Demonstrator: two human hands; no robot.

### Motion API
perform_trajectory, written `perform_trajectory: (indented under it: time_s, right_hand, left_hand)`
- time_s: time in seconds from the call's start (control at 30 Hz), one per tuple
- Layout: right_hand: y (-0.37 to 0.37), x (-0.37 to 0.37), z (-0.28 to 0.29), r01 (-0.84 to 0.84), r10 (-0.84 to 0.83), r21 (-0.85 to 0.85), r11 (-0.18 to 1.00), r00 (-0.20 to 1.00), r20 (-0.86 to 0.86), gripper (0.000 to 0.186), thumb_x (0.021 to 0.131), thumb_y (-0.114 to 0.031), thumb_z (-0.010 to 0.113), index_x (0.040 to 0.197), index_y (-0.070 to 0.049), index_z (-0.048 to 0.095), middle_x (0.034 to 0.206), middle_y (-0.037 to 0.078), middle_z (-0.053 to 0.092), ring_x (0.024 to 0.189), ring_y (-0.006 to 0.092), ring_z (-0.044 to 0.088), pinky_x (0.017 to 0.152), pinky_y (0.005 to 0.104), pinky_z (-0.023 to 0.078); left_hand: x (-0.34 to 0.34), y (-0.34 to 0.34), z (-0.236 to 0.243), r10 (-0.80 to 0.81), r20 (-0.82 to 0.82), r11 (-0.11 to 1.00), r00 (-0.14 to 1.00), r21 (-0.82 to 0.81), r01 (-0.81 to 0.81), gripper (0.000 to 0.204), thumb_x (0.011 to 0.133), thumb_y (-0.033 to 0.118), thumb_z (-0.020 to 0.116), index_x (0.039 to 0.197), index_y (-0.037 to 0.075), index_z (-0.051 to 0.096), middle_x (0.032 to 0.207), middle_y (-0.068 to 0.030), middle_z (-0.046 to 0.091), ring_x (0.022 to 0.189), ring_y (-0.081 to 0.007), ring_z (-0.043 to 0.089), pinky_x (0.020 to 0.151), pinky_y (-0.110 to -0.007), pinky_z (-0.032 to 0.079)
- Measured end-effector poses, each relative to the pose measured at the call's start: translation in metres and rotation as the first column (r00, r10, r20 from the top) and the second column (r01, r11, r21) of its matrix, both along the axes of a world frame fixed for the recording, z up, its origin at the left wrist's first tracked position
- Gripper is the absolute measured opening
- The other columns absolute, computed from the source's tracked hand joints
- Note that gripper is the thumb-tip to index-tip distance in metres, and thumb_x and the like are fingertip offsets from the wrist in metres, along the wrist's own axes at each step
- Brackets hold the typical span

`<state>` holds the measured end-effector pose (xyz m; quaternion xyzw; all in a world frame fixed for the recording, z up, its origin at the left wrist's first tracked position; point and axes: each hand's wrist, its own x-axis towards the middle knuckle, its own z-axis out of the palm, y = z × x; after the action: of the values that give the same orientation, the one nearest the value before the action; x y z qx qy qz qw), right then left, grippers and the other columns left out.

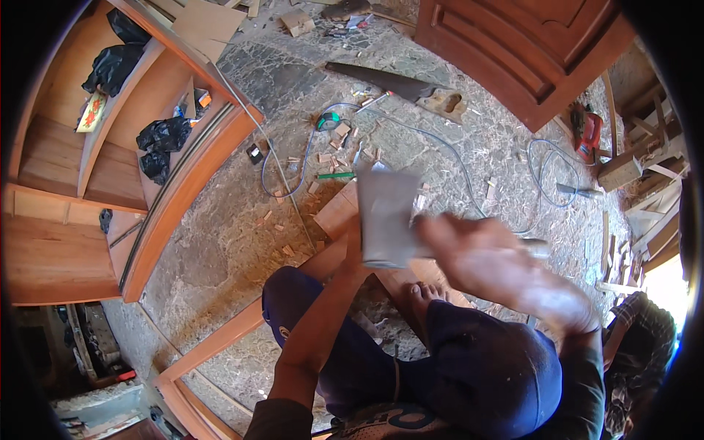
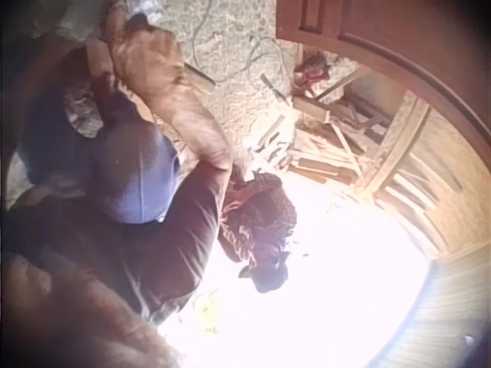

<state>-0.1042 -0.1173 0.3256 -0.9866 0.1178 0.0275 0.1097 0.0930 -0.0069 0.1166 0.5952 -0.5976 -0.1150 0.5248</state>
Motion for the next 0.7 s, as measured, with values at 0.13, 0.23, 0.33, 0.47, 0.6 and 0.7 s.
perform_trajectory:
  time_s: [0.13,0.23,0.33,0.47,0.6,0.7]
  right_hand:
    - [-0.011,-0.001,-0.015,0.026,-0.038,0.289,0.957,0.999,0.035,0.045,0.082,-0.007,0.064,0.124,-0.001,0.048,0.087,0.023,0.068,0.075,0.0417,0.071,0.065,0.0517,0.058]
    - [0.001,0.008,-0.034,0.108,-0.192,0.465,0.879,0.972,0.137,0.046,0.083,-0.007,0.062,0.125,0.0,0.047,0.084,0.026,0.067,0.077,0.0445,0.069,0.068,0.0531,0.056]
    - [0.007,0.0,-0.051,0.261,-0.414,0.608,0.75,0.902,0.124,0.039,0.084,-0.01,0.066,0.121,-0.004,0.055,0.082,0.024,0.068,0.078,0.0452,0.07,0.067,0.0498,0.053]
    - [0.006,-0.009,-0.049,0.324,-0.51,0.639,0.697,0.851,0.125,0.035,0.085,-0.01,0.067,0.119,-0.005,0.057,0.076,0.023,0.067,0.076,0.0434,0.071,0.065,0.0473,0.053]
    - [0.001,-0.017,-0.047,0.366,-0.517,0.658,0.658,0.855,0.041,0.04,0.085,-0.009,0.064,0.123,-0.003,0.052,0.081,0.027,0.067,0.08,0.046,0.069,0.067,0.0521,0.053]
    - [0.003,-0.012,-0.055,0.327,-0.495,0.644,0.692,0.864,0.093,0.04,0.085,-0.009,0.065,0.123,-0.004,0.052,0.084,0.027,0.067,0.081,0.0454,0.07,0.067,0.0517,0.053]
  left_hand:
    - [-0.026,0.003,0.035,-0.118,0.224,0.991,0.967,0.088,0.101,0.044,0.081,0.035,0.081,0.108,0.003,0.068,0.104,-0.0076,0.068,0.114,-0.0209,0.06,0.091,-0.047,0.05]
    - [-0.004,0.026,-0.024,0.075,0.103,0.988,0.992,0.13,-0.088,0.048,0.079,0.016,0.079,0.121,0.001,0.062,0.114,-0.0124,0.066,0.111,-0.0234,0.064,0.092,-0.043,0.054]
    - [0.002,-0.009,0.02,0.113,-0.384,0.992,0.916,0.101,-0.08,0.028,0.077,-0.005,0.073,0.102,0.002,0.062,0.091,-0.009,0.066,0.082,-0.0165,0.066,0.072,-0.031,0.054]
    - [-0.014,-0.017,0.047,0.004,-0.463,1.0,0.887,0.012,0.002,0.016,0.076,-0.003,0.073,0.085,0.002,0.06,0.075,-0.0024,0.062,0.069,-0.0109,0.061,0.062,-0.028,0.049]
    - [-0.015,-0.021,0.037,-0.07,-0.396,0.996,0.916,0.029,0.088,0.025,0.074,0.005,0.079,0.093,-0.002,0.063,0.084,-0.0042,0.067,0.075,-0.012,0.065,0.063,-0.028,0.051]
    - [-0.017,-0.016,0.04,-0.076,-0.428,0.993,0.901,0.054,0.109,0.028,0.074,0.009,0.081,0.093,-0.002,0.063,0.085,-0.0061,0.069,0.076,-0.0122,0.066,0.064,-0.029,0.052]
